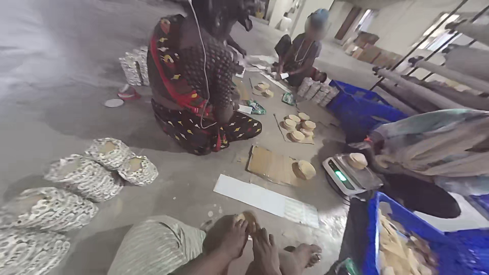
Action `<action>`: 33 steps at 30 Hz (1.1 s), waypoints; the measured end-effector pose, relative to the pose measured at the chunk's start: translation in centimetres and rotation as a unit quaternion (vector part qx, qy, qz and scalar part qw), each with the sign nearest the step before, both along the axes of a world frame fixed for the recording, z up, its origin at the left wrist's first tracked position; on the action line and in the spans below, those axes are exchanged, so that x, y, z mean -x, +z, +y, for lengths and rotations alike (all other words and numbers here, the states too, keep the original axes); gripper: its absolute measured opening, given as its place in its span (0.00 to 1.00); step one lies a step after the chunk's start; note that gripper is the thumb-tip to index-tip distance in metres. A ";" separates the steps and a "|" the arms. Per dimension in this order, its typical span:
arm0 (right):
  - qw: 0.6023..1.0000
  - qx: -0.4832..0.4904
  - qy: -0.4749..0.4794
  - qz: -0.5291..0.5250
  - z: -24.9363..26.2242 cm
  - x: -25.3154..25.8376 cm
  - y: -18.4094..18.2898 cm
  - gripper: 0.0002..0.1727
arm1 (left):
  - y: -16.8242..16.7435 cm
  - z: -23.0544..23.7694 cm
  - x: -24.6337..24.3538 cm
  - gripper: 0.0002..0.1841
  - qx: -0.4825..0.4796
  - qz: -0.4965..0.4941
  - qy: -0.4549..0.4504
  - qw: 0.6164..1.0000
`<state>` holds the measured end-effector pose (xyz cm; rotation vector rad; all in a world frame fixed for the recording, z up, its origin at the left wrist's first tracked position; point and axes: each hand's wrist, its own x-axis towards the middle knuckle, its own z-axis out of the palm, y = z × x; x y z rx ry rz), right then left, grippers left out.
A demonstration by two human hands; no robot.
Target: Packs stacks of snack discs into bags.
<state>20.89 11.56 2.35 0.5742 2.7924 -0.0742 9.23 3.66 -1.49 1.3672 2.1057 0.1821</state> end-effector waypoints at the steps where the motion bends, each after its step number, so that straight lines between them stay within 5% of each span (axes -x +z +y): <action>1: 1.000 0.000 -0.002 -0.016 0.3 1.9 -1.1 0.25 | 0.1 0.2 0.5 0.39 -0.012 0.000 0.013 1.000; 4: 0.997 0.055 -0.044 -0.044 1.5 4.9 -1.4 0.19 | 0.8 0.7 1.9 0.28 -0.029 -0.019 0.024 0.999; 9: 0.995 0.094 -0.039 -0.013 2.6 4.5 -2.3 0.25 | 0.7 0.2 3.7 0.15 -0.067 -0.030 -0.030 0.997; 12: 0.981 0.109 -0.086 0.137 2.8 2.3 -2.2 0.12 | 0.3 -0.1 3.9 0.16 -0.060 -0.014 -0.055 0.997; 15: 0.860 0.228 -0.277 0.363 1.1 -0.1 -3.5 0.13 | 1.3 -0.1 4.5 0.17 -0.011 -0.028 -0.090 0.995; 18: 0.691 0.434 -0.446 0.368 -2.7 0.4 -6.4 0.36 | 1.9 0.1 4.9 0.17 0.020 -0.040 -0.115 0.992; 21: 0.583 0.472 -0.515 0.415 -4.7 3.6 -8.9 0.39 | 1.7 0.2 5.2 0.19 0.005 -0.034 -0.098 0.995; 25: 0.630 0.346 -0.493 0.491 -4.8 5.0 -9.2 0.17 | 0.8 -0.2 4.3 0.24 -0.052 -0.019 0.006 0.998; 27: 0.701 0.384 -0.540 0.265 -2.4 5.1 -1.6 0.19 | 0.3 0.1 4.0 0.21 -0.077 -0.034 0.054 0.995; 28: 0.737 0.352 -0.518 0.256 -1.6 5.0 -1.6 0.17 | 0.1 0.3 3.9 0.20 -0.078 -0.045 0.065 0.994; 31: 0.822 0.152 -0.370 0.405 -0.5 4.6 -9.3 0.10 | -0.6 0.6 3.6 0.19 -0.065 -0.023 0.040 0.997; 33: 0.868 0.069 -0.283 0.402 -1.0 4.7 -9.5 0.09 | -0.5 0.5 3.4 0.20 -0.046 0.004 0.000 0.999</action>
